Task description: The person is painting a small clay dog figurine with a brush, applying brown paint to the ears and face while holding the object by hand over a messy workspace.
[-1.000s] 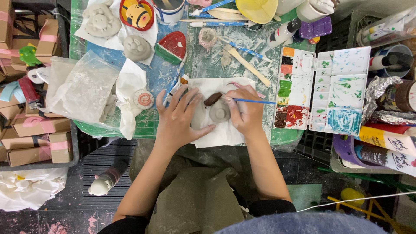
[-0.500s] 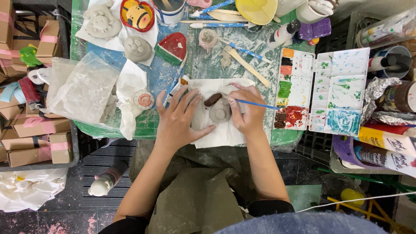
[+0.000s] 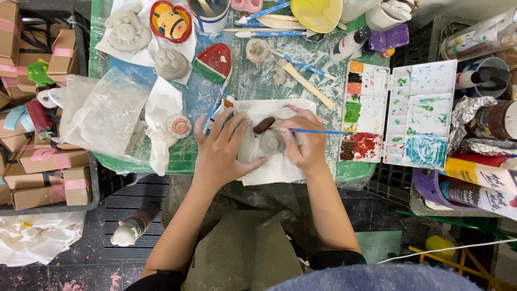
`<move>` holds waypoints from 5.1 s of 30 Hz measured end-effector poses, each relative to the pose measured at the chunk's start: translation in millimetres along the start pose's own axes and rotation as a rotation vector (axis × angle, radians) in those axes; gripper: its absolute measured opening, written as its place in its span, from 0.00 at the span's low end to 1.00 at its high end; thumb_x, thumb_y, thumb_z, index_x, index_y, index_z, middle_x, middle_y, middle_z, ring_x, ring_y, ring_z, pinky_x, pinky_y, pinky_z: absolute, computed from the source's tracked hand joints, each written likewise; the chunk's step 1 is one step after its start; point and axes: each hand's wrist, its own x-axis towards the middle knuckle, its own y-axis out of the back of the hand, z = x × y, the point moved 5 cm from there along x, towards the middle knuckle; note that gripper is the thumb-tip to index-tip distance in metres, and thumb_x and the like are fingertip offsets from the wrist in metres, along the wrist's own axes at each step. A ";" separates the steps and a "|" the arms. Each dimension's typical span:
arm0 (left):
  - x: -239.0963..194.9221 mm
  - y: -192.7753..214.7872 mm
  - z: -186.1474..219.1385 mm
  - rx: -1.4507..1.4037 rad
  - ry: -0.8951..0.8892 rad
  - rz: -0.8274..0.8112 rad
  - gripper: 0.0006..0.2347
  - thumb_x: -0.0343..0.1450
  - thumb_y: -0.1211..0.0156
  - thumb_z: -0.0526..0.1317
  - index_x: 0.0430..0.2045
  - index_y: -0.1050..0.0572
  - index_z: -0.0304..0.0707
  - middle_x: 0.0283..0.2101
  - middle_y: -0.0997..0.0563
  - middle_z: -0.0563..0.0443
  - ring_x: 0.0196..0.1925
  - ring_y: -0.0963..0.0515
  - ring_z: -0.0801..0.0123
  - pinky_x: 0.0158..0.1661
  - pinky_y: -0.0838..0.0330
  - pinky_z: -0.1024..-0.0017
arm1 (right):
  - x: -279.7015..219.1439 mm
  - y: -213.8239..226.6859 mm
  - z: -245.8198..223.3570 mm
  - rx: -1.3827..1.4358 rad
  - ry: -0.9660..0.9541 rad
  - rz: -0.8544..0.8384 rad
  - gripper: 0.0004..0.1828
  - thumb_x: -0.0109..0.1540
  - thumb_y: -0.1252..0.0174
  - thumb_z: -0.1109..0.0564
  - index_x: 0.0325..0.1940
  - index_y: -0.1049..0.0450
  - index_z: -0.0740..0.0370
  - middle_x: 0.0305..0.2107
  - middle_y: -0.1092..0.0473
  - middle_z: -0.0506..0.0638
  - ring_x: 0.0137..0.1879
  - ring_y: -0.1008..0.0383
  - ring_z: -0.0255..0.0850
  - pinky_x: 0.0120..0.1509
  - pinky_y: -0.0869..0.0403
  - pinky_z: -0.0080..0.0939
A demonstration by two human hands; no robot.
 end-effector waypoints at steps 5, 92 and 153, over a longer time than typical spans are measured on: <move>-0.1 -0.1 -0.2 0.003 -0.007 0.008 0.33 0.61 0.27 0.63 0.50 0.23 0.37 0.61 0.26 0.51 0.70 0.33 0.59 0.69 0.59 0.44 | 0.4 -5.0 0.1 -0.061 -0.014 -0.047 0.02 0.62 0.38 0.62 0.35 0.22 0.62 0.32 0.23 0.52 0.40 0.25 0.50 0.48 0.26 0.47; -6.9 16.4 -0.5 0.047 -0.024 0.110 0.19 0.65 0.28 0.55 0.42 0.19 0.46 0.55 0.22 0.56 0.63 0.29 0.61 0.64 0.53 0.49 | -81.2 33.1 23.8 0.238 -0.155 0.467 0.07 0.73 0.51 0.56 0.48 0.34 0.63 0.35 0.26 0.51 0.41 0.21 0.36 0.44 0.25 0.34; -16.7 2.4 -17.8 0.019 0.023 0.056 0.22 0.65 0.30 0.60 0.42 0.20 0.44 0.56 0.24 0.55 0.69 0.36 0.58 0.65 0.55 0.45 | 31.7 57.0 29.5 0.017 -0.289 -0.085 0.09 0.76 0.52 0.56 0.51 0.30 0.64 0.36 0.25 0.49 0.39 0.23 0.36 0.44 0.24 0.38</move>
